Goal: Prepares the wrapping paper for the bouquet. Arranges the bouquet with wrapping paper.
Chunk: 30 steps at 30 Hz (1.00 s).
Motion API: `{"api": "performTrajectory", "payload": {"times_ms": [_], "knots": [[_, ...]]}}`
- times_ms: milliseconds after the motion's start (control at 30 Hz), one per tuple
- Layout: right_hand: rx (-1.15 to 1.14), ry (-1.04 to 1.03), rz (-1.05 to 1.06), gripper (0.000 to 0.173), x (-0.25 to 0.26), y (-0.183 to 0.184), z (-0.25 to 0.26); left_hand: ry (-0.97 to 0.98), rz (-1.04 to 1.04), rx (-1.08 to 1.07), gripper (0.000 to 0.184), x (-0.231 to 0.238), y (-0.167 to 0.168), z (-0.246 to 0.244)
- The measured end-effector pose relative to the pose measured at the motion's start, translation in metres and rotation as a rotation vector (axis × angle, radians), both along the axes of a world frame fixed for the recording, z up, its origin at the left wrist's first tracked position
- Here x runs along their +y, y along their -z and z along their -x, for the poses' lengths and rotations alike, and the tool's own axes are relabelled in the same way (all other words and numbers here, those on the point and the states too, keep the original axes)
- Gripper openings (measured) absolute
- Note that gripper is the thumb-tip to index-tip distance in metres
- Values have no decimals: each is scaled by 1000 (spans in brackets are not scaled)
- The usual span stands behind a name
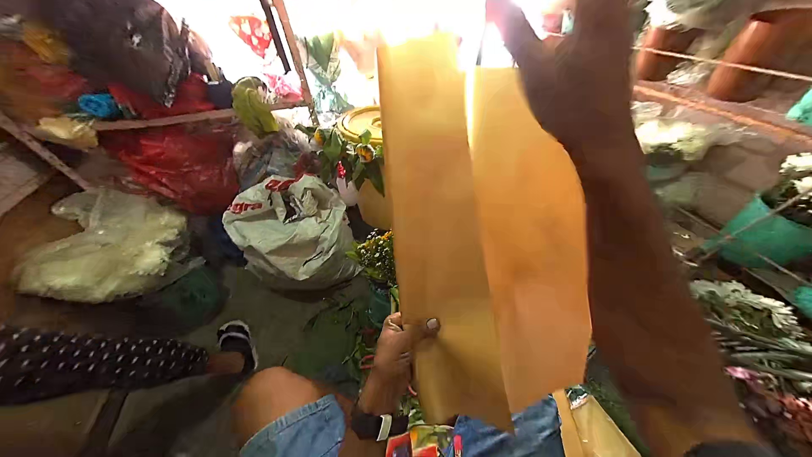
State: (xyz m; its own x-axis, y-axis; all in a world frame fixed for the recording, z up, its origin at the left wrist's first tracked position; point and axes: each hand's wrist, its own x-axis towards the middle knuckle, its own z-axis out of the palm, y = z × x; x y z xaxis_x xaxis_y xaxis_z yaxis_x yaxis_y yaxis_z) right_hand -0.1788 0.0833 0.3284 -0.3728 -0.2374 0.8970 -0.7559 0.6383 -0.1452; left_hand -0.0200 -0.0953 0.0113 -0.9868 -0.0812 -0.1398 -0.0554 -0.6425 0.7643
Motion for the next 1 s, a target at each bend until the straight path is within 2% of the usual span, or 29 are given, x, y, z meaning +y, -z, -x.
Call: {"api": "performTrajectory", "payload": {"times_ms": [67,167,233,267,367,467,567,633,733,800,833,900,1000], "knots": [[-233,21,147,60,51,97,-42,-97,-79,-138,24,-10,7,-14],[-959,-149,447,87,104,255,-90,-221,-87,-291,26,-24,23,-20],[-1365,-274,596,95,115,320,-124,-266,-74,-369,29,-28,38,-19],[-1479,-308,644,88,116,334,-140,-284,-72,-407,31,-27,44,-17],[-1484,-219,872,35,112,347,-155,-311,-95,-481,34,-23,59,-8],[-1413,-126,1006,30,120,351,-137,-323,-90,-533,36,-12,74,2],[-1552,-244,1247,39,130,364,-109,-318,-68,-599,36,-1,90,10],[-1564,-210,1356,37,128,378,-90,-316,-61,-639,38,3,100,12],[-1399,112,1156,27,120,387,-74,-343,-61,-683,41,6,111,11],[-1224,353,836,27,119,386,-74,-348,-33,-711,45,7,110,7],[-1141,411,706,29,121,382,-76,-350,-25,-710,45,8,107,7],[-973,404,541,26,124,357,-86,-349,-27,-691,43,12,100,6],[-684,207,434,11,134,303,-118,-299,-65,-664,40,24,77,-4]]}}
